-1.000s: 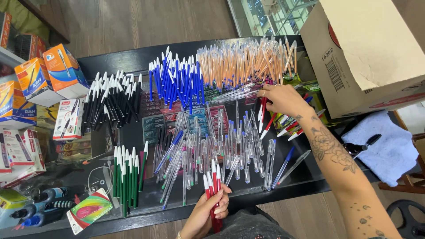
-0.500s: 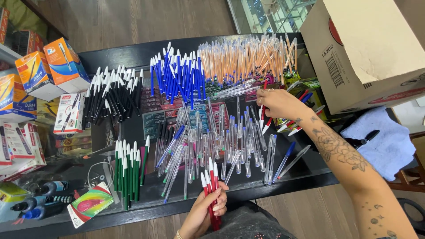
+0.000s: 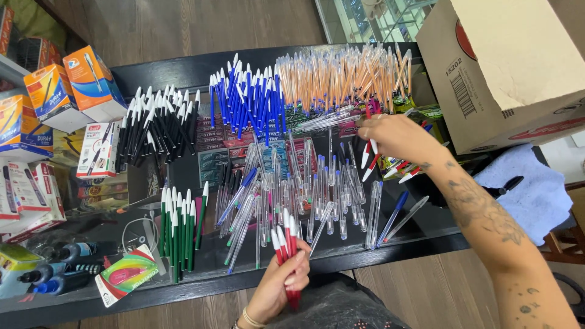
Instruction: The person sorts a large pile of pens on a glass counter by color. They pick up pens, separate them into groups, and arrange them into neat rows by color, including green, red, and clear pens.
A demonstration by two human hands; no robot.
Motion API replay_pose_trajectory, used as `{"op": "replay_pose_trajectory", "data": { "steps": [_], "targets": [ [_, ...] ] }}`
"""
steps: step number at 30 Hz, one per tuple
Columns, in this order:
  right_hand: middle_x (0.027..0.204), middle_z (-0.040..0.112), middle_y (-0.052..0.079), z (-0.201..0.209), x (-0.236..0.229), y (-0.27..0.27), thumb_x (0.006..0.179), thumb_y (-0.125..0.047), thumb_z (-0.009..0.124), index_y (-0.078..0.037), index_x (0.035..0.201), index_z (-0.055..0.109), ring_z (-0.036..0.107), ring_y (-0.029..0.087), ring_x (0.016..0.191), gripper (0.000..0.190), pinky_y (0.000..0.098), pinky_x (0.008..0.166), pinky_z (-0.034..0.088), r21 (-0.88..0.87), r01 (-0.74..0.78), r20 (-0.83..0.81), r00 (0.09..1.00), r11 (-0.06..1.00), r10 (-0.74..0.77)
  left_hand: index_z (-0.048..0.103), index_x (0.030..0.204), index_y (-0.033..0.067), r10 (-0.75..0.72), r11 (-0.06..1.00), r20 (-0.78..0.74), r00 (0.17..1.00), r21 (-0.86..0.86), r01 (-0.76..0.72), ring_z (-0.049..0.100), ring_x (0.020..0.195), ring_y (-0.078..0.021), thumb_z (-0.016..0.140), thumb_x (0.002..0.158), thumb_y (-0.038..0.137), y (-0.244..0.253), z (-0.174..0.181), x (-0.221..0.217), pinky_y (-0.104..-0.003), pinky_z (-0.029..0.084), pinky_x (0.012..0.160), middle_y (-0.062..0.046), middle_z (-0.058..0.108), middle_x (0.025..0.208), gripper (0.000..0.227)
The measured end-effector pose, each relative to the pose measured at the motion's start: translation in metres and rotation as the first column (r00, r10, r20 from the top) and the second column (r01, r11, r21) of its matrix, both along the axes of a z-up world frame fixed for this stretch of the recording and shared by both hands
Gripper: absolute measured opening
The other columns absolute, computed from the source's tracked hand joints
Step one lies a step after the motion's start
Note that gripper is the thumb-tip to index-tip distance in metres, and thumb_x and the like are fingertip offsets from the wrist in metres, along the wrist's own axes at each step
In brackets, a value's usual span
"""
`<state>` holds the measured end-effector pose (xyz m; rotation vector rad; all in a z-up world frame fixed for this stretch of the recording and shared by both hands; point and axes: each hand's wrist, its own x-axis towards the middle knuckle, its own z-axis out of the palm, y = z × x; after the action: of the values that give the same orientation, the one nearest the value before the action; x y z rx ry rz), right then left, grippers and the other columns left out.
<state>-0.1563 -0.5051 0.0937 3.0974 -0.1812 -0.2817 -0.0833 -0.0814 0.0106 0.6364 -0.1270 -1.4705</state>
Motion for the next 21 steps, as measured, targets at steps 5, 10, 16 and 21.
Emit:
{"op": "replay_pose_trajectory", "data": {
  "steps": [5,10,16,21],
  "targets": [
    [0.092,0.080,-0.001,0.053,-0.032,0.077,0.073,-0.006,0.075,-0.015,0.096,0.077,0.073,0.017,0.084,0.025,0.0328,0.075,0.054,0.508,0.112,0.256,0.927,0.854,-0.274,0.060,0.126,0.0058,0.179,0.983,0.264,0.948,-0.082,-0.162,0.039,0.059,-0.0062,0.075,0.101,0.008,-0.024,0.021,0.013,-0.022,0.036,0.053,0.004,0.045,0.079,0.030],
    [0.086,0.087,-0.004,0.044,-0.041,0.179,0.075,-0.007,0.085,-0.015,0.092,0.089,0.076,0.006,0.077,0.019,0.0229,0.068,0.062,0.905,0.184,0.025,0.877,0.383,-0.479,0.062,0.124,0.0120,0.257,0.966,0.587,0.768,-0.120,-0.231,0.039,0.062,-0.0047,0.093,0.084,0.024,-0.057,0.022,0.008,-0.022,0.036,0.055,0.008,0.045,0.082,0.052],
    [0.088,0.085,0.009,0.027,-0.040,0.226,0.097,-0.005,0.077,-0.001,0.117,0.078,0.081,0.014,0.071,0.020,0.0258,0.074,0.071,0.995,0.085,-0.098,0.891,-0.048,-0.443,0.065,0.101,0.0017,0.271,0.954,0.436,0.858,-0.005,-0.299,0.061,0.052,-0.0127,0.074,0.102,0.023,-0.075,0.039,-0.008,-0.031,0.056,0.046,-0.002,0.061,0.068,0.023],
    [0.058,0.071,0.007,0.009,-0.046,0.241,0.105,-0.022,0.066,-0.003,0.104,0.063,0.074,0.016,0.051,0.019,0.0251,0.050,0.061,0.995,0.096,-0.091,0.734,-0.030,-0.673,0.056,0.093,0.0063,0.096,0.976,0.106,0.990,0.183,-0.114,0.053,0.045,-0.0253,0.051,0.115,0.035,-0.082,0.048,-0.010,-0.039,0.054,0.053,-0.013,0.049,0.053,0.037]
  ]
}}
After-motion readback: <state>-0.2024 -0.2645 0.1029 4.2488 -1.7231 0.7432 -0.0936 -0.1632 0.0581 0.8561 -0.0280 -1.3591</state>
